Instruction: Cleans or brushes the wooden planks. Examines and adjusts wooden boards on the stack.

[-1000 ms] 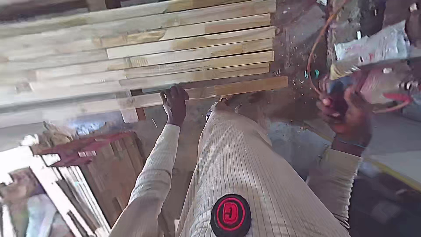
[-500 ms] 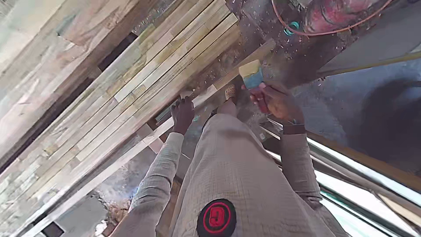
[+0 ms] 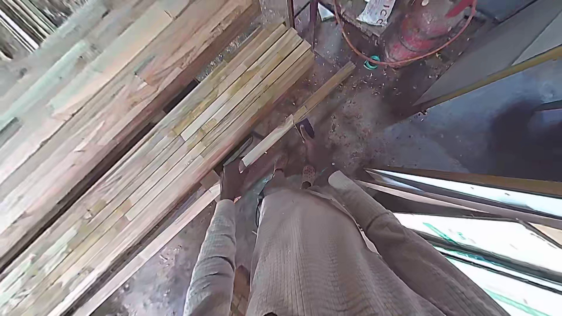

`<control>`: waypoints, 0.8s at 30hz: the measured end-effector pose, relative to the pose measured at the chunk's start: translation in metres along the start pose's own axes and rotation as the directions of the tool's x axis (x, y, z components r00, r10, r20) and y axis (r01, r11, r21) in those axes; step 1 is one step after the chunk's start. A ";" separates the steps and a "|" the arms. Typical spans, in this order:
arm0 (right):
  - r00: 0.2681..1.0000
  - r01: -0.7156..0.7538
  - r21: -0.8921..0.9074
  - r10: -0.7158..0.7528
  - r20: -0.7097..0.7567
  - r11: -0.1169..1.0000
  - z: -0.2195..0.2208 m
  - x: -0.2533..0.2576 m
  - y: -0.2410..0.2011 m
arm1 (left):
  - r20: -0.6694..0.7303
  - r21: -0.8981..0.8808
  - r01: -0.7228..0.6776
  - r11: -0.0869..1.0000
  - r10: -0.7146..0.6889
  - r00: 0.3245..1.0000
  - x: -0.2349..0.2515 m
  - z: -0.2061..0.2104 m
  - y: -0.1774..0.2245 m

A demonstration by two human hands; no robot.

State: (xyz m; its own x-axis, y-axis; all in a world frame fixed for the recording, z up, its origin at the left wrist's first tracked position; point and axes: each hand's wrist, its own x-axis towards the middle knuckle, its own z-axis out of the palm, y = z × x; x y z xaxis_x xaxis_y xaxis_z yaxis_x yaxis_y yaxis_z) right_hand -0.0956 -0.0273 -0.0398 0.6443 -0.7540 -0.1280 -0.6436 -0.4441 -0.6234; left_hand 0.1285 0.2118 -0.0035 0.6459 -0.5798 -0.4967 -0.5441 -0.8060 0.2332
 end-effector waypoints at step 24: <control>0.988 -0.142 0.092 0.146 -0.043 0.986 -0.054 0.033 -0.066 | 0.374 -0.083 -0.120 0.989 0.143 0.916 0.042 -0.021 -0.032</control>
State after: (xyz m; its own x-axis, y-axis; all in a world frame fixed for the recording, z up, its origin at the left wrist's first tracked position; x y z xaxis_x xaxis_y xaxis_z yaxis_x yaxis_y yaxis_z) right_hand -0.0545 -0.0487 0.0383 0.5251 -0.8308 -0.1846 -0.6878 -0.2866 -0.6669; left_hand 0.1841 0.2113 -0.0143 0.3139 -0.6016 -0.7345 -0.5715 -0.7375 0.3598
